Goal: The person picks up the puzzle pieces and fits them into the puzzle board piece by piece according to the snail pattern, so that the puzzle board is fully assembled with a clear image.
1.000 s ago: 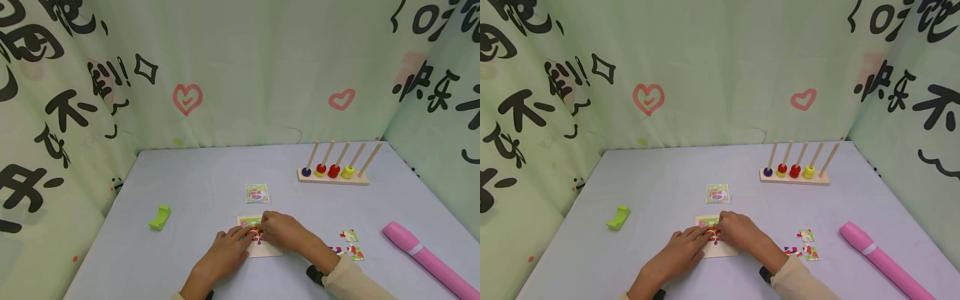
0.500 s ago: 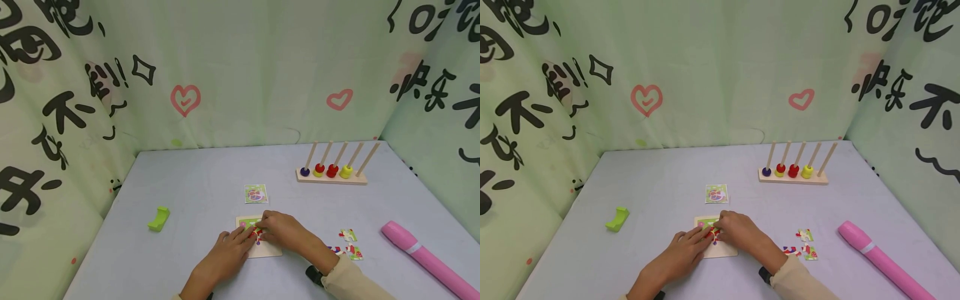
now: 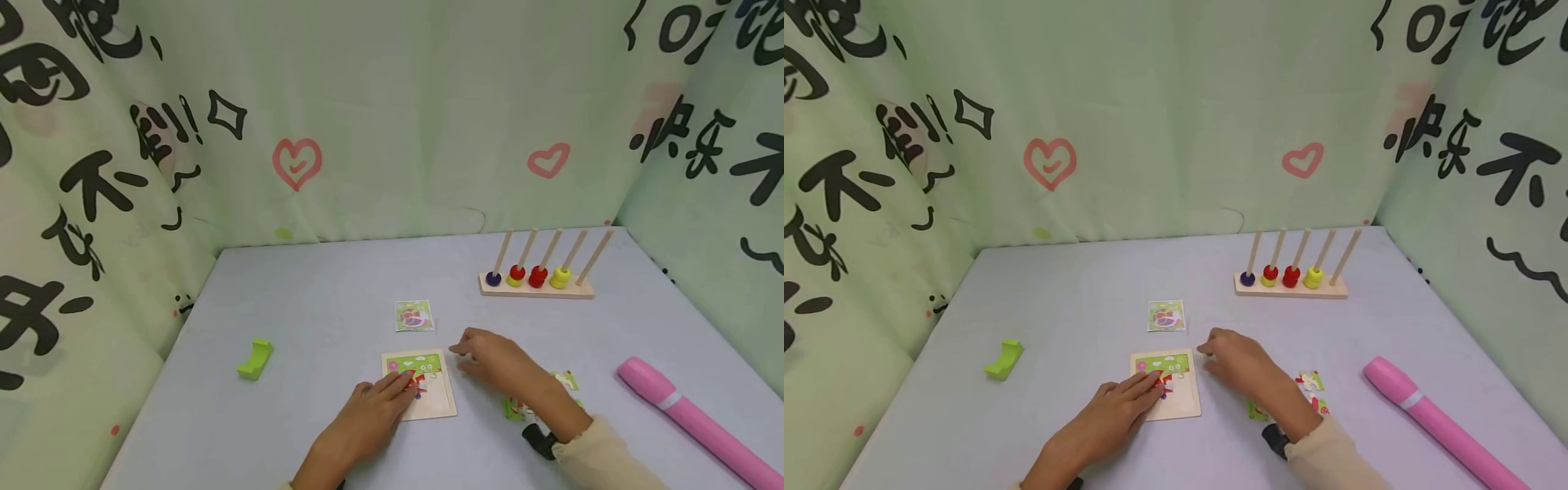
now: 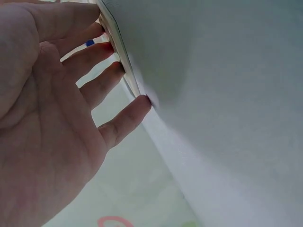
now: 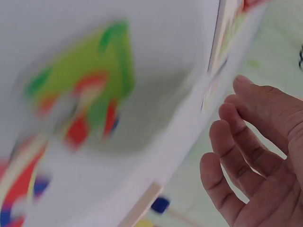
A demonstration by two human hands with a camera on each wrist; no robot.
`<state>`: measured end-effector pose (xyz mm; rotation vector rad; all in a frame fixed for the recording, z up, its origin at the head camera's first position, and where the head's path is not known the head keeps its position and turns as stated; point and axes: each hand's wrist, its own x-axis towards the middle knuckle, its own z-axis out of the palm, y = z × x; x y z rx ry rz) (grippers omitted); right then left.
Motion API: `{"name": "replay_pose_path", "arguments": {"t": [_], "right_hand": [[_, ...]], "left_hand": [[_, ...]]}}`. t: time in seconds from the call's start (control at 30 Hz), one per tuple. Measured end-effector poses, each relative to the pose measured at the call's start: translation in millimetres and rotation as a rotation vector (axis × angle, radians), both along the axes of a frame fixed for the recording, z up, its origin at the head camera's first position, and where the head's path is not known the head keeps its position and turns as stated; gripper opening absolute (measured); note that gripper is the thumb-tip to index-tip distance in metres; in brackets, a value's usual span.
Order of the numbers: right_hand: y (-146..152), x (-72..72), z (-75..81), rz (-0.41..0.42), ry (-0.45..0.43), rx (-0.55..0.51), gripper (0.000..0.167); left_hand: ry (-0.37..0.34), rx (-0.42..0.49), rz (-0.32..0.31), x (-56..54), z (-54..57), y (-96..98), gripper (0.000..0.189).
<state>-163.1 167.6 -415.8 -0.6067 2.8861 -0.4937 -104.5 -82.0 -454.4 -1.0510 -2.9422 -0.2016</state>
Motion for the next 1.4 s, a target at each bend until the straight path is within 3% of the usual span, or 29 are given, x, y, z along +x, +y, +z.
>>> {"name": "replay_pose_path", "arguments": {"t": [0.17, 0.37, 0.63, 1.0, 1.4], "right_hand": [[41.6, -0.4, 9.2, -0.080, -0.049, 0.021, 0.029], [87.0, 5.9, 9.0, -0.146, -0.136, 0.020, 0.022], [135.8, 12.1, 5.0, -0.172, -0.215, 0.032, 0.037], [155.7, 14.8, -6.2, -0.142, -0.165, -0.023, 0.025], [170.1, 16.3, -13.8, -0.089, -0.164, -0.085, 0.030]], "left_hand": [[-0.027, 0.019, 0.016, -0.4, -0.4, -0.4, 0.040], [-0.089, 0.026, 0.049, -0.6, 0.8, -0.1, 0.041], [-0.120, 0.064, 0.065, -0.7, 0.1, 2.0, 0.042], [-0.102, 0.066, 0.045, -1.8, -1.1, 0.8, 0.043], [-0.084, 0.065, 0.045, -1.3, 2.3, 2.2, 0.041]]}}
